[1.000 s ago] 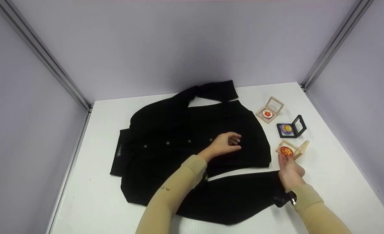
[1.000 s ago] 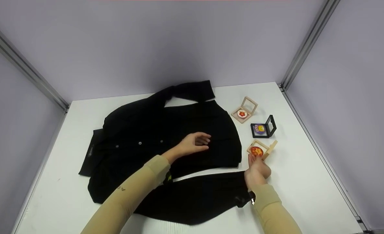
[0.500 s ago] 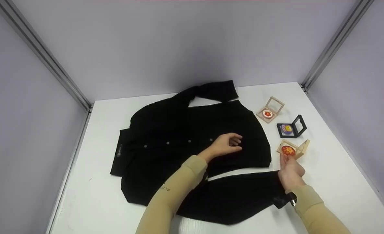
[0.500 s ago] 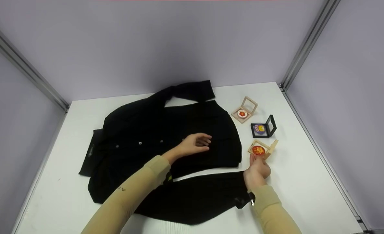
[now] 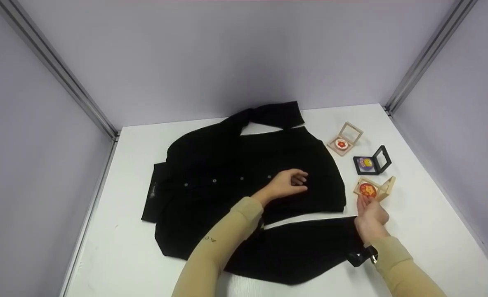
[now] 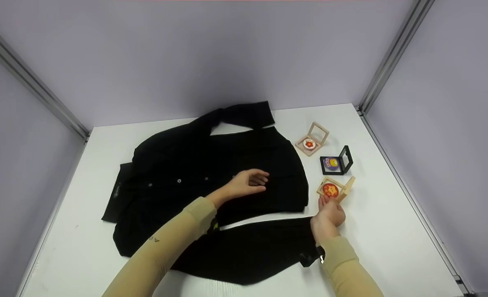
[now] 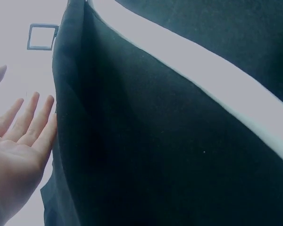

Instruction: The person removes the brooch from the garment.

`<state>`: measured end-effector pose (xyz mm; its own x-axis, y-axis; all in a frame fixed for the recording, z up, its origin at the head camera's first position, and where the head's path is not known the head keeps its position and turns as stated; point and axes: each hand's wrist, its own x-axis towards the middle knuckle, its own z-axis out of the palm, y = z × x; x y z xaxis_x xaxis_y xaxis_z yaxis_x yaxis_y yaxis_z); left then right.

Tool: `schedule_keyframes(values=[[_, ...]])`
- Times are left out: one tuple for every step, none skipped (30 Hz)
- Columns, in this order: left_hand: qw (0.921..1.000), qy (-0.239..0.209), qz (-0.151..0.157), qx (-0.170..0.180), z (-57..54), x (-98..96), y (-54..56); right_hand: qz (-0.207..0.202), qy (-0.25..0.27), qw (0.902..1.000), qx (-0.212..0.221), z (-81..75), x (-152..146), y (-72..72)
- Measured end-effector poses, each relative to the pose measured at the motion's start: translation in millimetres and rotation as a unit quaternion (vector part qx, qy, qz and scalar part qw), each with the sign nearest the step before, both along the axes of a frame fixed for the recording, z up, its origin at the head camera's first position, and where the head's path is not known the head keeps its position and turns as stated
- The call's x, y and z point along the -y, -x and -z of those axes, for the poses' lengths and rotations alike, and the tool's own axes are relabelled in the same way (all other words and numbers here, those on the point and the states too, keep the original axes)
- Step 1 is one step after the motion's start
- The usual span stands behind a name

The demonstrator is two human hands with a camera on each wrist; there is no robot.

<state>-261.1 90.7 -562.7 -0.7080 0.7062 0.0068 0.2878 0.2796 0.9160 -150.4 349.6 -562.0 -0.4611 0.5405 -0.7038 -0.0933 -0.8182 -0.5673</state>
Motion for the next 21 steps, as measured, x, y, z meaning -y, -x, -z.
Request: schedule_keyframes(values=[[1.0, 0.0, 0.001, 0.001, -0.2, 0.5, 0.0, -0.009, -0.002, 0.9999, -0.004, -1.2, 0.8, -0.2], [1.0, -0.001, 0.001, 0.001, -0.2, 1.1, 0.1, -0.02, -0.004, 0.9998, -0.008, -2.7, 1.9, -0.5], [1.0, -0.001, 0.001, 0.002, -0.4, 1.6, 0.1, -0.03, -0.006, 0.9995, -0.01, -4.0, 3.0, -0.7], [1.0, -0.002, 0.0, 0.002, -0.5, 2.3, 0.1, -0.043, -0.01, 0.9989, -0.014, -5.1, 4.0, -1.0], [1.0, -0.002, -0.003, 0.003, -0.5, 2.9, 0.1, -0.053, -0.013, 0.9984, -0.016, -6.1, 4.9, -1.1], [1.0, -0.001, -0.005, 0.003, -0.5, 3.6, 0.1, -0.061, -0.015, 0.9979, -0.017, -7.4, 5.9, -1.3], [1.0, -0.001, -0.007, 0.005, -0.5, 4.3, 0.1, -0.069, -0.019, 0.9973, -0.015, -8.3, 6.7, -1.5], [0.9999, 0.0, -0.009, 0.006, -0.3, 5.0, 0.3, -0.077, -0.022, 0.9967, -0.015, -9.1, 7.5, -1.8], [0.9999, 0.001, -0.01, 0.008, -0.1, 5.7, 0.5, -0.084, -0.025, 0.996, -0.015, -9.7, 8.1, -1.9], [0.9999, 0.0, -0.012, 0.008, 0.2, 6.5, 0.7, -0.091, -0.026, 0.9954, -0.015, -10.5, 8.9, -1.8], [0.9999, 0.002, -0.013, 0.009, 0.4, 7.3, 0.8, -0.097, -0.028, 0.9948, -0.013, -11.3, 9.8, -1.6], [0.9999, 0.003, -0.013, 0.009, 0.5, 8.2, 0.8, -0.102, -0.031, 0.9942, -0.012, -11.9, 10.8, -1.6], [0.9998, 0.003, -0.014, 0.01, 0.6, 9.1, 0.7, -0.108, -0.034, 0.9935, -0.014, -12.4, 11.8, -1.5], [0.9998, 0.003, -0.016, 0.01, 0.8, 9.9, 0.7, -0.113, -0.034, 0.9928, -0.017, -13.0, 12.9, -1.4], [0.9998, 0.004, -0.017, 0.009, 0.8, 10.9, 0.4, -0.119, -0.037, 0.9921, -0.018, -13.6, 14.3, -1.3], [0.9998, 0.004, -0.018, 0.009, 0.7, 12.0, -0.2, -0.125, -0.039, 0.9912, -0.019, -14.2, 15.6, -1.1], [0.9998, 0.005, -0.019, 0.009, 0.8, 13.1, -0.7, -0.131, -0.041, 0.9902, -0.022, -15.0, 17.2, -1.3], [0.9997, 0.004, -0.021, 0.009, 0.8, 14.2, -1.2, -0.136, -0.044, 0.9893, -0.027, -15.4, 18.6, -1.3], [0.9997, 0.004, -0.022, 0.009, 0.8, 15.6, -1.7, -0.142, -0.046, 0.9882, -0.032, -15.9, 20.1, -1.2], [0.9997, 0.004, -0.024, 0.009, 0.9, 16.9, -2.2, -0.149, -0.049, 0.9871, -0.034, -16.3, 21.5, -1.0], [0.9996, 0.004, -0.025, 0.01, 0.8, 18.3, -2.6, -0.155, -0.053, 0.9859, -0.036, -16.8, 23.0, -0.9]])
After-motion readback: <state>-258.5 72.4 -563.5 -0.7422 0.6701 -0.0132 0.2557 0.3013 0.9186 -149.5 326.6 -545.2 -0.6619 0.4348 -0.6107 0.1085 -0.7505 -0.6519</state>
